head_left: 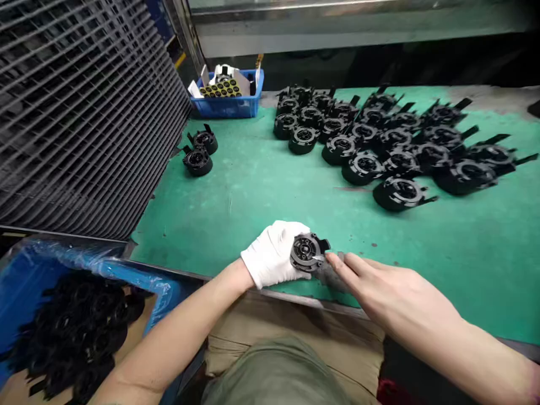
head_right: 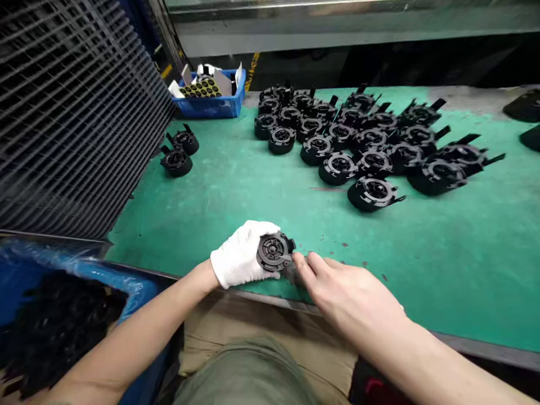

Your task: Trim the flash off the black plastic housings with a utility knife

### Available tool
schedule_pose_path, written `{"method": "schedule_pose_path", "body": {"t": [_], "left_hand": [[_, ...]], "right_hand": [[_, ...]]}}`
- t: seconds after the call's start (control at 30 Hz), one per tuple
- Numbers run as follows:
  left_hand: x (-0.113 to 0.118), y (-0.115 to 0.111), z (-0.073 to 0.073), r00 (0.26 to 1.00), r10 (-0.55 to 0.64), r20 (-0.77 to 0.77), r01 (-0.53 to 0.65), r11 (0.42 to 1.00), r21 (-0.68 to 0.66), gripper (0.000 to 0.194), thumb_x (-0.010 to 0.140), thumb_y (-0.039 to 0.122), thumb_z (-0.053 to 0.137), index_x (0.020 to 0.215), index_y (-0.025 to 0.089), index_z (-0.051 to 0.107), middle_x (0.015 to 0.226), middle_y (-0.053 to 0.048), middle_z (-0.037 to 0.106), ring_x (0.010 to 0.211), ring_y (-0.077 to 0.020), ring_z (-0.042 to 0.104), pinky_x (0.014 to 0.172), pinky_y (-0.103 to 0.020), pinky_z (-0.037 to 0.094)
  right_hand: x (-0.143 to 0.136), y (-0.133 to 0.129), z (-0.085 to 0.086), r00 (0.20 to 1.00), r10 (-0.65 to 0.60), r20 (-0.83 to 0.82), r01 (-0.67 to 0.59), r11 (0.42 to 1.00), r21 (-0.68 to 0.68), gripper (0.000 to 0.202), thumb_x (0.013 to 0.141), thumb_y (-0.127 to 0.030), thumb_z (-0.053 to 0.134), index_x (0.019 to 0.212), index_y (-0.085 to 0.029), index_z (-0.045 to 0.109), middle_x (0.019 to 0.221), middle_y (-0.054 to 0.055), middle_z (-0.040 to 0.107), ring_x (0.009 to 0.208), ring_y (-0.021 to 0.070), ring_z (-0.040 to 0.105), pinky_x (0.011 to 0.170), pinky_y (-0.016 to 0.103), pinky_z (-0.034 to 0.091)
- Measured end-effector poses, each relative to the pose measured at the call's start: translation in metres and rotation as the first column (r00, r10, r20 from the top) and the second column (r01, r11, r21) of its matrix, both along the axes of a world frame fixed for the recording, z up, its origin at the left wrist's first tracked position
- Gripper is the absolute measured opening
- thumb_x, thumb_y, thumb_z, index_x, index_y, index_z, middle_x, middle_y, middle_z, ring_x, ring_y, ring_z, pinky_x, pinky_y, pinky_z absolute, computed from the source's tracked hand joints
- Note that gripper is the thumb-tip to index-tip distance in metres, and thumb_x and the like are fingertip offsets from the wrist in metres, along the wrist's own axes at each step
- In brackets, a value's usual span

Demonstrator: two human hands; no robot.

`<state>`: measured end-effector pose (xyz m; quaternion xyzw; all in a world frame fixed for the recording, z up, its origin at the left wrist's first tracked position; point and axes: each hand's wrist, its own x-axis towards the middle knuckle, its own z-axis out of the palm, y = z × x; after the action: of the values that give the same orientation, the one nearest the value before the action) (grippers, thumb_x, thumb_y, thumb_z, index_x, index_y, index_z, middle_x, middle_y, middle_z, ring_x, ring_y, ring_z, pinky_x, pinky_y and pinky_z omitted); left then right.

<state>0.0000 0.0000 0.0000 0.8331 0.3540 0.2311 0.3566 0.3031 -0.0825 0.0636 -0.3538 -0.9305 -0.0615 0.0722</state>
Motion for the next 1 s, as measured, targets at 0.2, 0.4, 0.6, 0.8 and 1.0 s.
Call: {"method": "schedule_pose_path", "body": {"t": [0.2, 0.4, 0.6, 0.8, 1.0], "left_hand": [[0.006, -0.017, -0.016, 0.964, 0.265, -0.033, -0.261, 0.961, 0.095, 0.116, 0.067, 0.093, 0.121, 0.15, 0.024, 0.077, 0.151, -0.019, 0.087, 0.139, -0.046, 0.087, 0.124, -0.063, 0.075], [0.002, -0.053, -0.021, 0.901, 0.429, -0.068, -0.392, 0.87, 0.298, 0.112, 0.071, 0.118, 0.098, 0.127, 0.024, 0.079, 0.119, -0.01, 0.079, 0.107, -0.0344, 0.086, 0.095, -0.048, 0.075], [-0.008, -0.026, -0.008, 0.961, 0.277, 0.009, -0.27, 0.93, 0.249, 0.119, 0.052, 0.116, 0.109, 0.121, 0.024, 0.08, 0.14, -0.021, 0.082, 0.137, -0.0481, 0.086, 0.123, -0.066, 0.075], [-0.004, -0.006, -0.009, 0.991, 0.063, 0.12, -0.049, 0.992, -0.117, 0.139, 0.069, 0.088, 0.123, 0.177, 0.024, 0.065, 0.177, -0.025, 0.077, 0.168, -0.0503, 0.079, 0.149, -0.071, 0.065], [-0.002, -0.011, -0.012, 0.988, 0.075, 0.138, -0.055, 0.989, -0.14, 0.132, 0.068, 0.065, 0.132, 0.175, 0.023, 0.067, 0.175, -0.023, 0.081, 0.166, -0.0498, 0.082, 0.151, -0.069, 0.065]], "right_hand": [[0.016, 0.019, -0.007, 0.983, -0.088, -0.161, 0.089, 0.996, -0.001, 0.029, 0.126, -0.015, 0.057, 0.15, -0.022, 0.071, 0.105, 0.001, 0.082, 0.077, 0.0159, 0.079, 0.064, 0.029, 0.051], [0.002, -0.023, -0.013, 0.969, -0.155, -0.193, 0.172, 0.982, 0.073, 0.047, 0.122, -0.004, 0.055, 0.164, -0.016, 0.071, 0.107, 0.005, 0.083, 0.077, 0.0174, 0.076, 0.07, 0.031, 0.053], [-0.021, -0.031, -0.026, 0.955, -0.194, -0.223, 0.218, 0.972, 0.087, 0.042, 0.125, -0.006, 0.05, 0.161, -0.012, 0.071, 0.097, 0.002, 0.07, 0.075, 0.0189, 0.065, 0.067, 0.032, 0.049], [-0.019, -0.022, -0.018, 0.965, -0.17, -0.198, 0.184, 0.981, 0.056, 0.051, 0.111, 0.004, 0.053, 0.155, -0.014, 0.073, 0.097, 0.002, 0.07, 0.074, 0.0202, 0.063, 0.068, 0.034, 0.05], [-0.016, -0.019, -0.016, 0.984, -0.128, -0.121, 0.134, 0.99, 0.046, 0.057, 0.104, 0.007, 0.055, 0.153, -0.017, 0.072, 0.114, 0.009, 0.082, 0.097, 0.0257, 0.078, 0.086, 0.037, 0.061]]}}
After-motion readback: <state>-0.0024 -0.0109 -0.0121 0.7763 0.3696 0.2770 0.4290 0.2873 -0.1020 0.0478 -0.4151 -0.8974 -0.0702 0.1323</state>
